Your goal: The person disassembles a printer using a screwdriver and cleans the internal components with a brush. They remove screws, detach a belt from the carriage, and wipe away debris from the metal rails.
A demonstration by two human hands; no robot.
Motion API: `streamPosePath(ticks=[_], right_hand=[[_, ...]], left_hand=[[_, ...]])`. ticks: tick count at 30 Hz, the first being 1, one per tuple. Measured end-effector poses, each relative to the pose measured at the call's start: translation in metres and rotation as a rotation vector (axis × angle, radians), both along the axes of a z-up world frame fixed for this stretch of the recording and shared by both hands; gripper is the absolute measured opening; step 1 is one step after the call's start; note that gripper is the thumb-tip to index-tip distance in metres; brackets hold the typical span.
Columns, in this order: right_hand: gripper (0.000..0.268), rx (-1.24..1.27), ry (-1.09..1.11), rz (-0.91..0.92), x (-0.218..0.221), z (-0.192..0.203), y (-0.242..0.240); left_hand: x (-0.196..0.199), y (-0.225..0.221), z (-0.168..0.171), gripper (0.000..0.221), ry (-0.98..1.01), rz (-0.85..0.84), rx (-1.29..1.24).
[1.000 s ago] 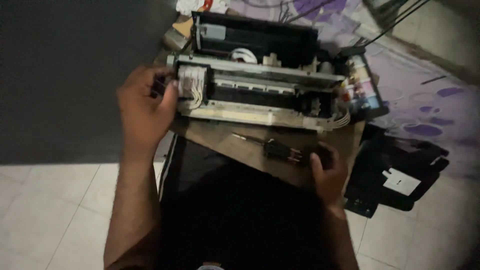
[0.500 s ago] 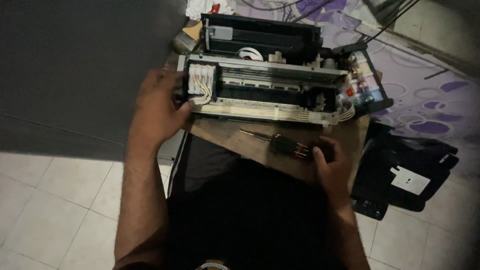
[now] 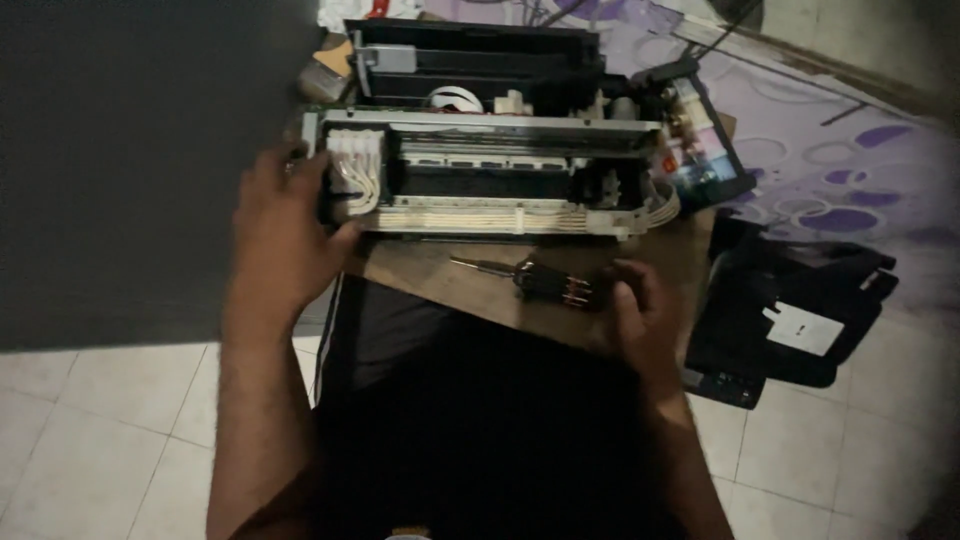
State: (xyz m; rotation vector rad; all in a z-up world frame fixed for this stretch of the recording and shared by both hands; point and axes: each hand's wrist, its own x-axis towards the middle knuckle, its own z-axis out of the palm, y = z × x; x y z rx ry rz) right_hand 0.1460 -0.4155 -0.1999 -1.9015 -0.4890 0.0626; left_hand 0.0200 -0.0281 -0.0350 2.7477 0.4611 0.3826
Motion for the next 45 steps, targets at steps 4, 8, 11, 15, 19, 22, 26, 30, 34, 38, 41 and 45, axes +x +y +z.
streamPosePath(ticks=[4, 8, 11, 15, 19, 22, 26, 30, 34, 38, 41, 45], right_hand=[[0.048, 0.141, 0.046, 0.080, -0.003, -0.002, 0.001], [0.055, 0.176, 0.056, 0.113, -0.003, -0.001, 0.002], [0.061, 0.126, 0.018, 0.098, -0.002, 0.007, 0.006], [0.065, 0.097, -0.002, 0.089, -0.006, 0.015, 0.010], [0.062, 0.082, 0.017, 0.097, -0.004, 0.011, 0.005], [0.047, 0.126, 0.009, 0.086, -0.006, 0.015, 0.008], [0.046, 0.071, -0.028, 0.079, -0.003, 0.016, 0.006], [0.042, 0.077, -0.027, 0.057, -0.002, 0.010, 0.006], [0.034, -0.026, 0.003, -0.009, -0.009, 0.014, 0.009], [0.036, -0.074, -0.051, 0.034, -0.011, 0.019, 0.011], [0.039, 0.019, 0.048, -0.004, -0.011, 0.021, 0.012], [0.043, 0.025, 0.030, -0.002, -0.005, 0.014, 0.007]], left_hand=[[0.002, 0.005, -0.008, 0.071, -0.007, -0.013, 0.032], [0.000, 0.003, -0.003, 0.073, -0.023, -0.011, 0.014], [0.001, 0.001, 0.002, 0.073, -0.004, 0.026, -0.054], [0.000, 0.002, 0.005, 0.071, -0.006, 0.058, -0.154], [0.001, 0.002, 0.004, 0.069, -0.024, 0.047, -0.201], [0.001, -0.001, 0.008, 0.068, -0.034, 0.043, -0.208], [0.000, -0.003, 0.012, 0.068, -0.038, 0.050, -0.229], [-0.003, -0.005, 0.008, 0.077, -0.047, 0.016, -0.081], [0.007, -0.020, 0.008, 0.082, -0.064, -0.070, 0.029], [0.037, -0.058, -0.020, 0.063, -0.065, -0.393, -0.110], [0.066, -0.086, -0.044, 0.063, 0.061, -0.464, 0.045], [0.089, -0.100, -0.046, 0.056, 0.125, -0.428, 0.105]])
